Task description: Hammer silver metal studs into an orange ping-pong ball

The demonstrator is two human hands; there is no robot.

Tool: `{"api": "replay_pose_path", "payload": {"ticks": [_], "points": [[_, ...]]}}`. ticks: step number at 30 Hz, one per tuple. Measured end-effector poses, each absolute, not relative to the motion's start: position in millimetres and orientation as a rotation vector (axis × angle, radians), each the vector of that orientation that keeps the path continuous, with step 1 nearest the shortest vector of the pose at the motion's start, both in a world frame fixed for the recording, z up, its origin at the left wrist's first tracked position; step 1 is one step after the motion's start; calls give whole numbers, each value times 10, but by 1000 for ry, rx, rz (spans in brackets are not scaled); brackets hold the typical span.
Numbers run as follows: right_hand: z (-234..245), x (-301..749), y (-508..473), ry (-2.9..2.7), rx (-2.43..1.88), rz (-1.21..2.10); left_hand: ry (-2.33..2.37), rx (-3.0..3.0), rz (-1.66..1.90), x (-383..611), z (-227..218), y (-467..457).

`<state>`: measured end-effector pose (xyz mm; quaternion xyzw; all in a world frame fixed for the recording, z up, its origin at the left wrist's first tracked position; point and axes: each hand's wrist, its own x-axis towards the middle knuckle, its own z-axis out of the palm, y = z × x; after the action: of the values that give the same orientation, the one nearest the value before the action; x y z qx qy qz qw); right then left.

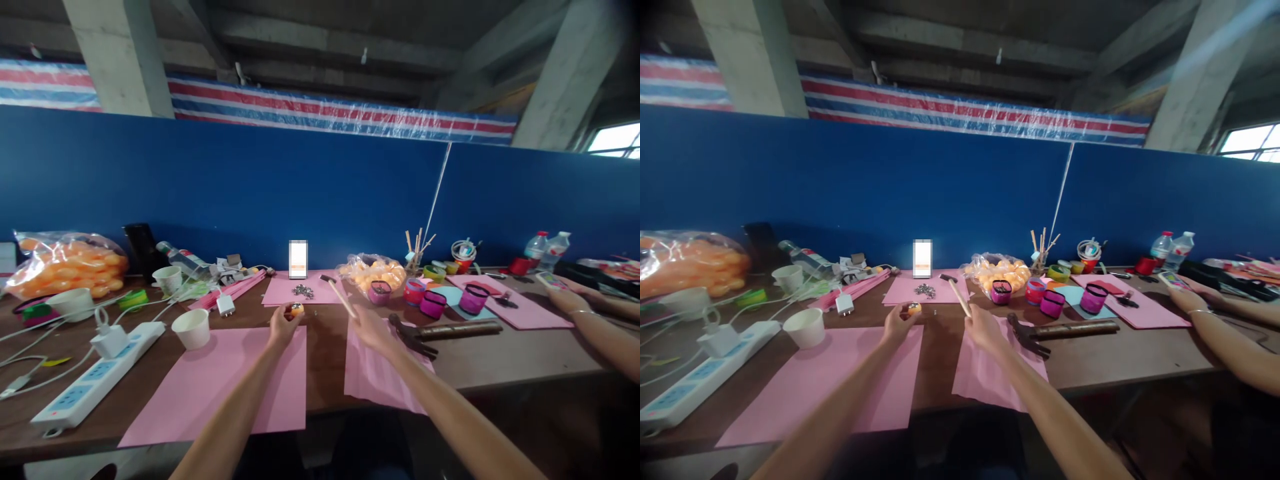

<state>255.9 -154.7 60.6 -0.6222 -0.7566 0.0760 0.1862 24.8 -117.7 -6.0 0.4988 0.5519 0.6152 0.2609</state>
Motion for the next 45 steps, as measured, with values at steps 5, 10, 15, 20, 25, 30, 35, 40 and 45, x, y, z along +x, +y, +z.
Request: {"api": "replay_pose_path", "payload": {"ticks": [5, 10, 15, 20, 25, 30, 35, 40, 45], "points": [[447, 2681, -1298, -2095, -1925, 151, 1474, 1357, 1668, 236, -80, -1162], [363, 2737, -1260, -2092, -2002, 61, 1472, 1359, 1674, 242, -86, -1152], [356, 2742, -1327, -2122, -2030, -29, 1484, 1363, 1672, 253, -62, -1176], [398, 2695, -1351, -2161, -2067, -59, 1496, 1374, 1657, 253, -54, -1189], [404, 2687, -1338, -2180, -2087, -64, 1512, 1391, 1650, 253, -60, -1186], [434, 2663, -1331, -2185, -2058, -88, 1511, 1388, 1653, 252, -61, -1177], [545, 2409, -1324, -2273, -1713, -62, 1513, 1393, 1646, 242, -90, -1157], [536, 1996, -1167, -2363, -1607, 24, 1495, 1394, 1633, 250, -133, -1138], [372, 1688, -975, -2348, -1629, 26, 1463, 1435, 1654, 238, -126, -1135]]}}
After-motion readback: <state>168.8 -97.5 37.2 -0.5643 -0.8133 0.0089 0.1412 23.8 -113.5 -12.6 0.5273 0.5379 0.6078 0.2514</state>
